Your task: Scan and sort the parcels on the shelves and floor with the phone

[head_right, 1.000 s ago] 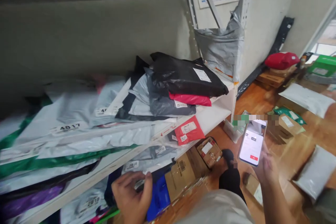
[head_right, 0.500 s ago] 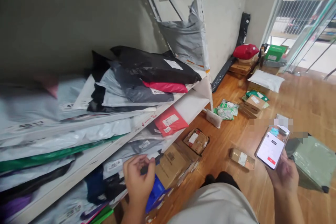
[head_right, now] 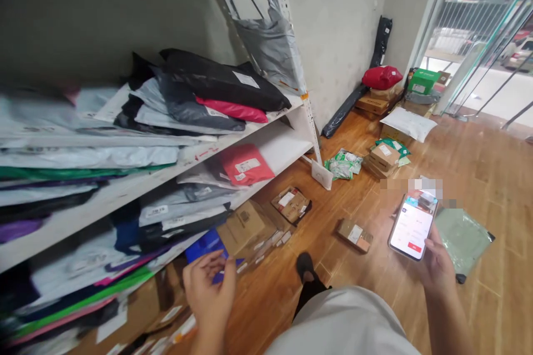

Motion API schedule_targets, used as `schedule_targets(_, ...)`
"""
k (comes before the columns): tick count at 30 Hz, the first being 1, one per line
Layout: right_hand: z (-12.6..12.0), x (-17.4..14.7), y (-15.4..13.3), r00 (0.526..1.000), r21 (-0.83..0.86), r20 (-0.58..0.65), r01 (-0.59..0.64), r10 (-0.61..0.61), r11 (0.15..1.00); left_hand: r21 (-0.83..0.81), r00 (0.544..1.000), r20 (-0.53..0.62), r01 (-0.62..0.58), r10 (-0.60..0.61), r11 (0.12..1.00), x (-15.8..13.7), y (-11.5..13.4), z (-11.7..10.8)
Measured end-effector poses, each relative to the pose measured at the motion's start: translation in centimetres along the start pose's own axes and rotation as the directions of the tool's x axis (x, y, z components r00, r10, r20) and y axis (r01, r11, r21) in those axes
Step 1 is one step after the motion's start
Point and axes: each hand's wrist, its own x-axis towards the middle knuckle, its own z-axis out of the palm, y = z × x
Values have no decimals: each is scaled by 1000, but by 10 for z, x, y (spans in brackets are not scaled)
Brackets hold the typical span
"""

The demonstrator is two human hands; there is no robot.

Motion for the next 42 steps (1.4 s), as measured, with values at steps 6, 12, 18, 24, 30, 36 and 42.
schedule_targets(6, -54, -7, -53, 998, 64, -26, -60, 61, 996, 82, 996, 58, -76, 71, 994, -84, 78, -29)
schedule_targets(12, -110, -28, -58, 1000, 93, 12, -12, 11, 996, 47, 1000, 9, 7, -7, 999, -99, 115, -48)
schedule_targets(18, -123, -69, -18, 999, 129, 34, -46, 42, 991, -309, 834, 492, 433, -247, 847, -120, 173, -20)
schedule_targets(24, -71, -125, 29, 956, 96, 191, -244, 223, 965, -57, 77, 995, 954, -57, 295, -163, 229, -15)
schedule_targets(30, -37, -159, 54, 934, 17, 250, -269, 257, 963, 5, -11, 997, 997, 78, 75, -189, 223, -58)
schedule_targets(36, -28, -184, 67, 946, -49, 233, -219, 225, 974, -87, 82, 990, 995, 113, 38, -206, 208, -81)
schedule_targets(42, -28, -203, 76, 954, -100, 221, -183, 201, 978, -116, 112, 982, 993, 153, 22, -215, 203, -100)
